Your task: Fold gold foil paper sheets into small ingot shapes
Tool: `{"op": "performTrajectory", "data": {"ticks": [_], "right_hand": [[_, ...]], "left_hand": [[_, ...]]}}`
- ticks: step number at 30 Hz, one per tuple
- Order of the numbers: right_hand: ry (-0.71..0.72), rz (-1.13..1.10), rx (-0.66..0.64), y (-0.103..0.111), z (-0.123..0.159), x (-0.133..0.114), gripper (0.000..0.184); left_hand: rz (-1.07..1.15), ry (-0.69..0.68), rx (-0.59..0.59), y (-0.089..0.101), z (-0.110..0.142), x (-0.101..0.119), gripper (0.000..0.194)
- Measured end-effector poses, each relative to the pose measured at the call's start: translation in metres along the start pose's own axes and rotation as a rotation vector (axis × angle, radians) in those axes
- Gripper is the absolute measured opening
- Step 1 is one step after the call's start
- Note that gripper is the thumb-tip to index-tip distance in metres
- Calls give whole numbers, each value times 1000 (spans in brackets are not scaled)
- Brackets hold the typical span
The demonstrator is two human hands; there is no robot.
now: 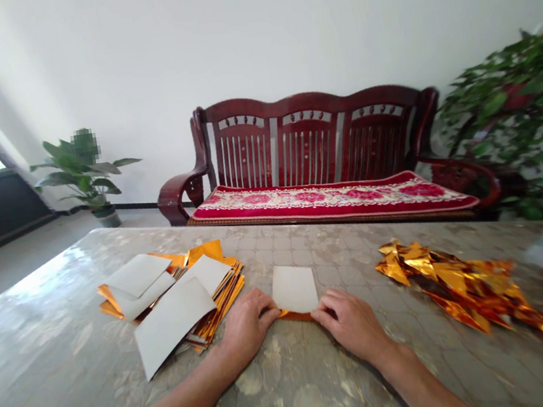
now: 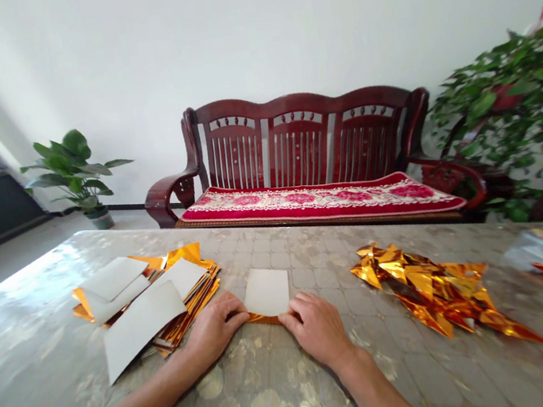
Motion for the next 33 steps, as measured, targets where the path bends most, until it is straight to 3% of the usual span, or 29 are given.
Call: {"op": "performTrajectory", "data": {"ticks": [10, 25, 29, 33], "right_hand": [[-81, 5, -2, -1, -8, 13, 24], [-116, 159, 1, -4, -13, 9, 18], [-118, 137, -52, -3, -18, 12, 17], [-156, 87, -24, 0, -25, 23, 18]], "left_hand": [[-60, 32, 57, -3, -18, -3, 21], [-81, 7, 47, -6, -22, -2, 22], [-67, 88, 30, -4, -28, -6, 25], [-105, 141, 45, -4, -36, -8, 29]]}}
Point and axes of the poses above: each hand's wrist, its own z-axis away from the middle knuckle, its own y-axis out of the back of the hand, x = y × z, the point moved 8 cm from there along -z, towards the middle knuckle, and after that the axes turned 6 degrees about z, right-handed, at the moved point
